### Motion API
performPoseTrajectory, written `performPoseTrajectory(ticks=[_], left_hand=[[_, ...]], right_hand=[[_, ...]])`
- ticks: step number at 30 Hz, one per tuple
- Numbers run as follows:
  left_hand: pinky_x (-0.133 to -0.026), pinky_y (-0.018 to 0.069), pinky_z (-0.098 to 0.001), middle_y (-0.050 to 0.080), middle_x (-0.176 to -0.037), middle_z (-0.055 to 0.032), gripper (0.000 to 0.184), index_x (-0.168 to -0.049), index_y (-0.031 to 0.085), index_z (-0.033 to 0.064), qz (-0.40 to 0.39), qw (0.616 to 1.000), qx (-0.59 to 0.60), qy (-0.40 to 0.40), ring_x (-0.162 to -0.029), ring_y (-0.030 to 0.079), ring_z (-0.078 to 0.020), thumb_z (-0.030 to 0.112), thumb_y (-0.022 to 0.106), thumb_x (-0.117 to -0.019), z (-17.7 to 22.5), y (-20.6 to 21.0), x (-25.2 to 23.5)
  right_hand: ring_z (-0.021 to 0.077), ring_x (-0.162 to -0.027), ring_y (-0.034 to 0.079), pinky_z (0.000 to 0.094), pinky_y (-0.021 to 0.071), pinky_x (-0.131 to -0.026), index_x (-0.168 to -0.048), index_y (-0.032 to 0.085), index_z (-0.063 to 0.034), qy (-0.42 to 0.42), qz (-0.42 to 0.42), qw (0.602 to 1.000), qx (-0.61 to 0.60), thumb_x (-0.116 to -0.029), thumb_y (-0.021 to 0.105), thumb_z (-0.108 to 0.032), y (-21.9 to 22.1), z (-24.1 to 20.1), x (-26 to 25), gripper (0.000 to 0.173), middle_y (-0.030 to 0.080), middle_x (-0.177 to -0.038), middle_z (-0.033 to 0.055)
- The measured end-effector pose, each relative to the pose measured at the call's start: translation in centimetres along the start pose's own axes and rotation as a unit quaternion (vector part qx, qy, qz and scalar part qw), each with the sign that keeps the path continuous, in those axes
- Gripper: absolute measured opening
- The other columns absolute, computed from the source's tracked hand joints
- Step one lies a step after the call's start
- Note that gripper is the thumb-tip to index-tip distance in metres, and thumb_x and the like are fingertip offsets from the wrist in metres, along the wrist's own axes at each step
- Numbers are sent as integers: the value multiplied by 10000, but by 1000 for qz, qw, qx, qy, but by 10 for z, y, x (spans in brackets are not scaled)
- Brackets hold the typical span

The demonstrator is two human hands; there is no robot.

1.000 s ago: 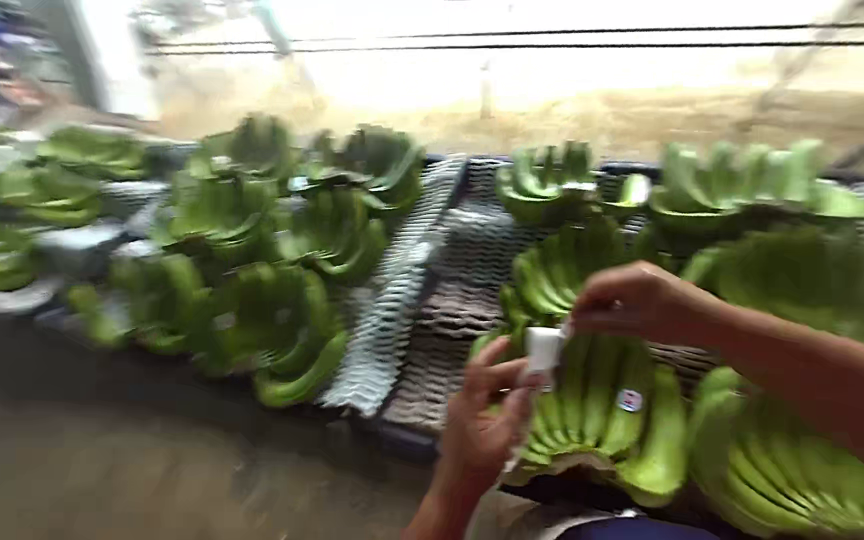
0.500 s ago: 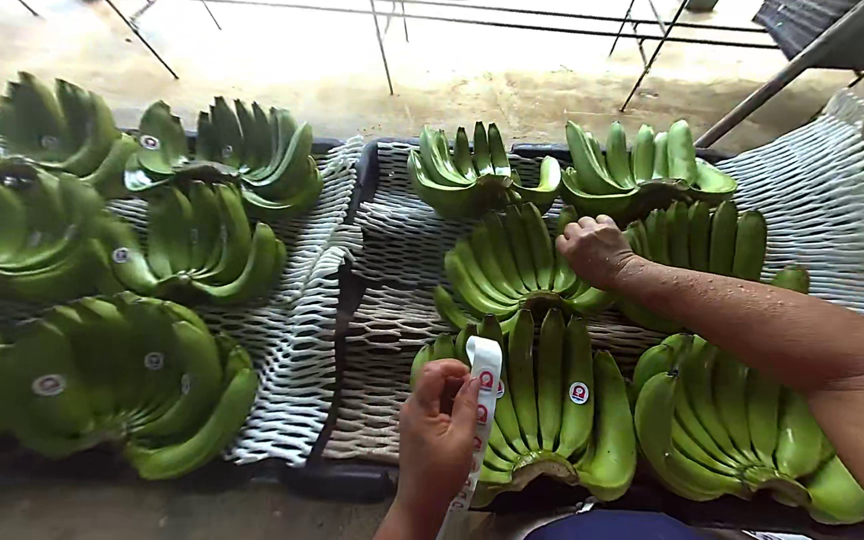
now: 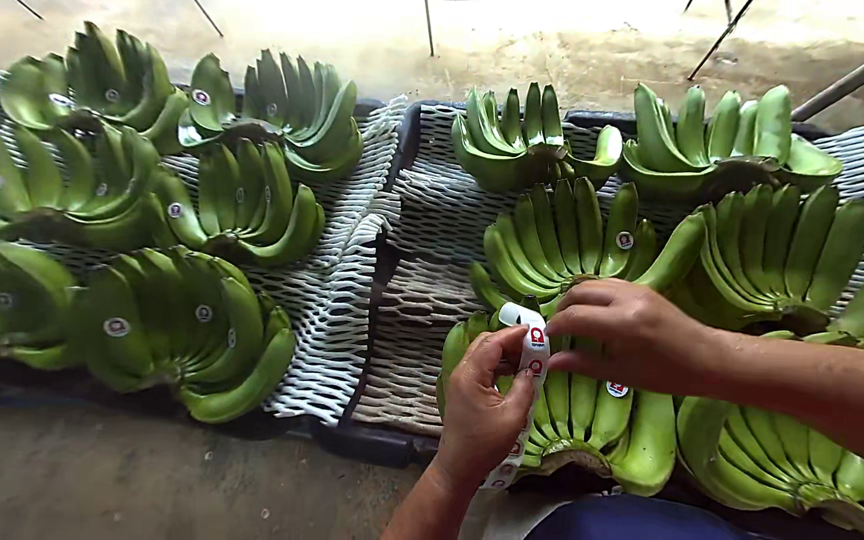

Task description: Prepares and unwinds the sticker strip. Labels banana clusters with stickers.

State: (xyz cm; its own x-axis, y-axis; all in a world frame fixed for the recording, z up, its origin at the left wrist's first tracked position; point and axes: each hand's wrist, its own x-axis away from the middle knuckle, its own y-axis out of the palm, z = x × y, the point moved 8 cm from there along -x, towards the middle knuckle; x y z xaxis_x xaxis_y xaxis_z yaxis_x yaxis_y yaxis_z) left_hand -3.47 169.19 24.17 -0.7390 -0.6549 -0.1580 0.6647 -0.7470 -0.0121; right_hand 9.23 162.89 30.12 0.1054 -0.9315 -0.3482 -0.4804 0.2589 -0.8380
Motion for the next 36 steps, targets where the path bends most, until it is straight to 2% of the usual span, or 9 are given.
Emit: performPoseTrajectory(ticks=[5,11,15,19,23,26,30,33,36], left_hand=[[-861,597,-231,728,-974,-94,457,-1305,528,-164,2,999,-24,26,-924,715,-78,-97,636,-866,4,5,5],[-797,609,-224,746,-984,-84,481,-1334,504,-153,11,999,-33,7,-883,726,-73,-72,645,-881,-5,1,8],[-787,594,-190,708,-983,-111,206,-1086,633,-102,66,993,-94,28,-877,702,-54,-49,637,-887,-7,-8,12],[-836,572,-169,697,-1000,-86,111,-930,725,-31,68,994,-73,45,-956,674,-49,-60,622,-900,-3,-13,12],[-798,604,-204,670,-1143,-153,218,-1076,707,-92,76,997,-25,8,-940,694,-76,-61,636,-872,-7,-22,12],[-768,608,-228,576,-1321,-193,470,-1274,623,-103,61,998,1,-16,-934,685,-88,-98,642,-805,-12,-23,13],[-792,619,-243,590,-1301,-202,577,-1381,519,-110,82,996,17,-25,-909,704,-101,-134,639,-816,-14,-20,11],[-807,612,-234,586,-1287,-220,654,-1437,410,-136,98,995,12,-20,-913,709,-100,-108,654,-830,-14,-15,10],[-839,612,-260,597,-1314,-237,731,-1487,307,-144,89,996,-13,13,-958,726,-141,-97,644,-840,-10,-13,10]], right_hand=[[174,-705,643,308,506,-639,-828,735,-76,-24,-28,999,-14,-904,670,-238,20,-5,0,190,668,-739,52],[61,-698,643,229,544,-652,-837,762,-40,65,-98,983,-144,-901,702,-114,13,45,-9,115,700,-765,32],[455,-822,694,626,531,-708,-851,704,61,163,-56,975,139,-913,688,-48,10,132,-31,127,687,-841,257],[507,-884,678,627,505,-752,-890,673,115,128,-68,954,262,-898,626,68,43,169,-40,67,675,-883,306],[473,-970,678,613,505,-817,-923,699,95,150,-211,929,262,-918,631,44,75,179,-33,85,690,-953,283],[445,-1039,663,610,477,-887,-957,712,62,202,-290,909,222,-1030,620,-228,66,164,-33,312,694,-1002,261],[305,-736,684,501,566,-659,-859,735,-24,16,-63,997,38,-931,675,-158,24,68,-39,164,676,-789,127],[166,-789,677,328,548,-697,-868,758,-84,-59,-17,998,-31,-934,645,-245,20,10,-31,207,706,-826,42],[176,-787,671,314,515,-679,-870,752,-85,-76,-25,997,-14,-933,639,-279,30,0,-27,233,696,-805,44]])
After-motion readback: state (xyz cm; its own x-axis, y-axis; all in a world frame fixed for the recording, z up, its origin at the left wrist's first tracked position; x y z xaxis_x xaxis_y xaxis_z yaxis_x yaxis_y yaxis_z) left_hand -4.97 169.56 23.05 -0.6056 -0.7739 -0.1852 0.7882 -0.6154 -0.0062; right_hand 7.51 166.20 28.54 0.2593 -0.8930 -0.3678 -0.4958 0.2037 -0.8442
